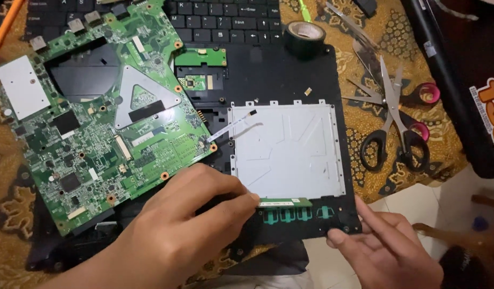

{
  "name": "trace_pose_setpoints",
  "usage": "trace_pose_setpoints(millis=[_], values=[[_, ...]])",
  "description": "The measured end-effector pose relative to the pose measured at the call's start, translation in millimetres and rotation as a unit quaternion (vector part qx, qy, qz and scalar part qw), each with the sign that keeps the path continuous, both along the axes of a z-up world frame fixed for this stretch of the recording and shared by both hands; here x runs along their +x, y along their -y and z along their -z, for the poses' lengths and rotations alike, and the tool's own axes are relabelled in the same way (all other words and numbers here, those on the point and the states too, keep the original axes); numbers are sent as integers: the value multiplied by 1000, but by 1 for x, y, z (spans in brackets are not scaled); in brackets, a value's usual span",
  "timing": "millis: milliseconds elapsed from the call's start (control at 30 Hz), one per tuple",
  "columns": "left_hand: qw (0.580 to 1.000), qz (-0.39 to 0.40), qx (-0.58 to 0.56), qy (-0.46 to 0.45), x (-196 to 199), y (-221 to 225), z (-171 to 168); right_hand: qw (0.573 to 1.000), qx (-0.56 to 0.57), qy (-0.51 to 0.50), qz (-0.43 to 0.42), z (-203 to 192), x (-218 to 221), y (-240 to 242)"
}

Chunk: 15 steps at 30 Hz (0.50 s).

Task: Connecting ribbon cables to small PCB modules and installing them into a laptop chassis during assembly.

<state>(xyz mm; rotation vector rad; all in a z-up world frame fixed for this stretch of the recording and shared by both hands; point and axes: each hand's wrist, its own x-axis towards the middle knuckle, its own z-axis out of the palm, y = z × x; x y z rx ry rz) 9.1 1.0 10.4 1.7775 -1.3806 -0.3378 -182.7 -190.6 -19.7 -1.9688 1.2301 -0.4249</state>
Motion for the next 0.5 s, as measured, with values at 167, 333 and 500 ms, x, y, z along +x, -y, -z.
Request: trace_pose_setpoints(millis=[167, 333, 500], values=[[998, -11, -60, 26, 1, 9, 13, 996, 57, -64, 37, -16, 17, 2], [998, 16, -59, -35, -3, 16, -2, 970, -176, -83, -148, -15, -2, 18], [994, 28, -82, -65, -7, 27, 3, 902, -291, -50, -316, -16, 7, 42]])
